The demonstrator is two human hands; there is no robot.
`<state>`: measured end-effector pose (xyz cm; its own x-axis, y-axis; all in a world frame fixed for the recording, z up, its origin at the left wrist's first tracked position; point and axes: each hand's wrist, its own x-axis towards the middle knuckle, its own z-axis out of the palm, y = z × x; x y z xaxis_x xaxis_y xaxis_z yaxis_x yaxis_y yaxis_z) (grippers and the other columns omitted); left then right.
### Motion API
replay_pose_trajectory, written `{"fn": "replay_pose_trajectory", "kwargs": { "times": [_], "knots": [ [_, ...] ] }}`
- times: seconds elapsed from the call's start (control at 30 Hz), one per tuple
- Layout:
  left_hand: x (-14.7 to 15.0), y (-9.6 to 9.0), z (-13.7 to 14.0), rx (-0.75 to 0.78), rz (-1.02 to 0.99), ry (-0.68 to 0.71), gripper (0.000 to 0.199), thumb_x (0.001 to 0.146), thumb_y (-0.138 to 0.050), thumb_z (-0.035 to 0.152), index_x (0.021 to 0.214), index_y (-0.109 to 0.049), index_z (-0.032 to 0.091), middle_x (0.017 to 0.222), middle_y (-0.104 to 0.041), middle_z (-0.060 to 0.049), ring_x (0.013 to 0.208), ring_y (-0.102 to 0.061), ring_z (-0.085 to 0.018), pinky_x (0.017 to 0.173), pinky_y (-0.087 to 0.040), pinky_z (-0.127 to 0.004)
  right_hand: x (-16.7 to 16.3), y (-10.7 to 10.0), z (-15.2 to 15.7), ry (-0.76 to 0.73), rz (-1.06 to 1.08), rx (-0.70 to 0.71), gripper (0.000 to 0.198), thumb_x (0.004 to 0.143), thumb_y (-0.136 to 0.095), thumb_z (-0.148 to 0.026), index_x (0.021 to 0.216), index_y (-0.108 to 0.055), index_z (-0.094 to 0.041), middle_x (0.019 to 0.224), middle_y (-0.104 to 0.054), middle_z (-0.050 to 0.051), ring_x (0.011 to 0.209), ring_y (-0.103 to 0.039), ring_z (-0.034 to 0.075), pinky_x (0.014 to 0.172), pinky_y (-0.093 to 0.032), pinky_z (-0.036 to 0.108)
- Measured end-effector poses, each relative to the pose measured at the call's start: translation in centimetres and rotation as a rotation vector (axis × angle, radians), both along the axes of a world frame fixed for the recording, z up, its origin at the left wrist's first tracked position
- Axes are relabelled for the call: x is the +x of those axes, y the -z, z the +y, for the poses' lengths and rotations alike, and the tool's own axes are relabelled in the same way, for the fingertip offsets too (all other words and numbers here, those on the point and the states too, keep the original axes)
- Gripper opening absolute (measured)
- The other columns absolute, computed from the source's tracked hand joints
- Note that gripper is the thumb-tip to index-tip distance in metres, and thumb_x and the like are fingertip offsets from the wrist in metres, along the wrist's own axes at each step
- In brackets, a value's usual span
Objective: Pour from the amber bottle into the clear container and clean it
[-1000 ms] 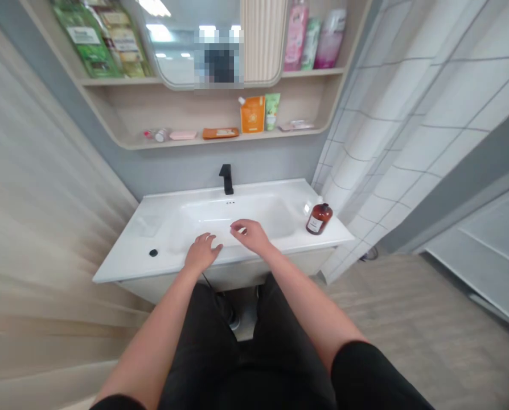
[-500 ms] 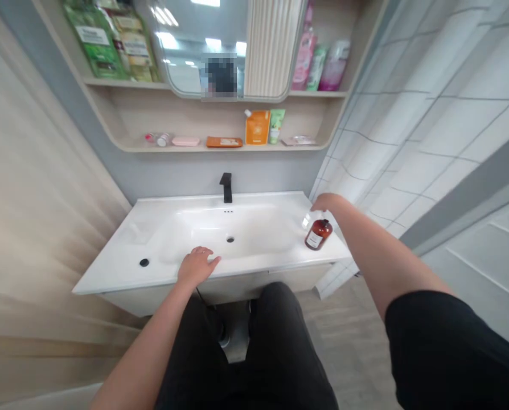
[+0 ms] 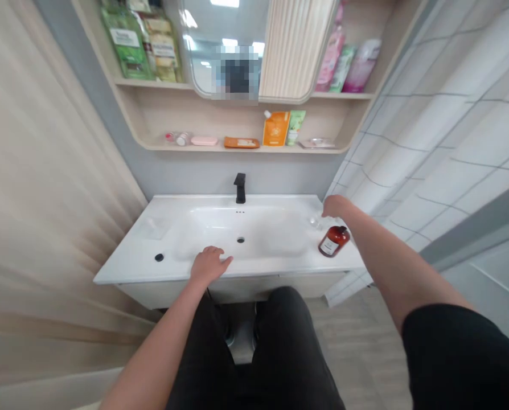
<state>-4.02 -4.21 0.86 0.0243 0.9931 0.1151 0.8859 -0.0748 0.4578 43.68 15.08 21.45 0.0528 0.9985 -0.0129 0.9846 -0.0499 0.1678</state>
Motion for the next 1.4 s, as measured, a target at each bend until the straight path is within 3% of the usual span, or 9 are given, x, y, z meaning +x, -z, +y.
{"fn": "replay_pose_trajectory", "kwargs": {
  "times": [0.17,0.3,0.47,0.57,0.7,0.83,0.97,1.13,1.4],
  "knots": [
    [-0.6,0.1,0.1,0.060,-0.170,0.015,0.041,0.095,-0.080,0.057,0.124,-0.085,0.028,0.141,-0.081,-0.018,0.145,-0.067,-0.045,0.128,-0.048,-0.060,-6.5,-3.2,-0.2,-0.279,-0.002,-0.062,0.029,0.084,-0.101,-0.036,0.107,-0.094,-0.019,0.122,-0.088,0.019,0.126,-0.081,0.037,0.111,-0.060,0.043],
    [-0.9,-0.8,0.2,0.132,-0.472,0.047,0.054,0.097,-0.081,0.055,0.144,-0.077,0.029,0.157,-0.074,-0.015,0.155,-0.064,-0.039,0.137,-0.042,-0.059,-13.1,-3.6,-2.9,-0.597,0.158,0.015,0.026,0.074,-0.106,-0.031,0.095,-0.095,-0.024,0.104,-0.089,0.013,0.115,-0.081,0.037,0.107,-0.060,0.044],
    [1.2,-3.1,-1.3,0.127,-0.757,0.181,0.107,0.081,-0.097,0.050,0.175,-0.047,0.032,0.182,-0.049,-0.022,0.166,-0.054,-0.041,0.132,-0.046,-0.064,-20.9,-1.5,-8.4,-0.951,0.467,-0.014,0.028,0.060,-0.109,-0.030,0.084,-0.093,-0.030,0.081,-0.084,0.004,0.093,-0.079,0.033,0.095,-0.060,0.042],
    [2.2,-3.6,-2.9,0.088,-0.823,0.244,0.103,0.075,-0.101,0.046,0.166,-0.056,0.030,0.173,-0.060,-0.021,0.156,-0.064,-0.042,0.128,-0.051,-0.063,-23.8,0.2,-11.9,-1.039,0.557,-0.111,0.025,0.064,-0.105,-0.024,0.085,-0.093,-0.031,0.079,-0.083,0.003,0.094,-0.079,0.034,0.098,-0.057,0.043],
    [2.0,-3.2,-4.1,0.087,-0.957,0.230,0.088,0.069,-0.103,0.041,0.148,-0.067,0.025,0.145,-0.079,-0.016,0.129,-0.079,-0.037,0.122,-0.057,-0.061,-24.4,2.8,-14.5,-1.005,0.807,-0.074,0.036,0.071,-0.103,-0.027,0.106,-0.094,-0.031,0.093,-0.085,0.005,0.106,-0.079,0.036,0.106,-0.056,0.047],
    [1.7,-2.8,-3.4,0.142,-1.071,0.142,0.087,0.061,-0.107,0.040,0.138,-0.069,0.023,0.140,-0.080,-0.015,0.123,-0.081,-0.035,0.116,-0.062,-0.057,-23.4,7.6,-15.3,-0.885,1.274,-0.146,0.093,0.069,-0.108,-0.047,0.155,-0.075,-0.032,0.144,-0.079,0.011,0.118,-0.076,0.031,0.107,-0.061,0.046],
    [2.5,-2.5,-1.8,0.155,-1.071,0.145,0.085,0.062,-0.108,0.038,0.137,-0.071,0.022,0.139,-0.081,-0.015,0.125,-0.080,-0.036,0.117,-0.062,-0.056,-24.1,13.2,-16.1,-0.645,1.614,-0.195,0.121,0.057,-0.112,-0.052,0.164,-0.061,-0.028,0.147,-0.074,0.012,0.129,-0.072,0.033,0.117,-0.060,0.050],
    [3.2,-1.3,0.5,0.102,-1.106,0.212,0.094,0.063,-0.100,0.023,0.150,-0.065,0.023,0.153,-0.074,-0.018,0.140,-0.074,-0.038,0.127,-0.054,-0.060,-25.7,16.7,-16.0,-0.434,1.911,-0.052,0.105,0.053,-0.111,-0.049,0.146,-0.066,-0.029,0.132,-0.078,0.008,0.124,-0.073,0.033,0.113,-0.061,0.051],
    [2.5,0.0,3.1,0.092,-1.220,0.077,0.070,0.075,-0.083,0.032,0.144,-0.072,0.025,0.157,-0.073,-0.017,0.151,-0.066,-0.040,0.136,-0.042,-0.064,-25.2,19.8,-14.5,-0.244,1.756,0.005,0.081,0.047,-0.105,-0.043,0.114,-0.063,-0.028,0.102,-0.071,-0.002,0.100,-0.068,0.027,0.096,-0.059,0.044]
  ]
}}
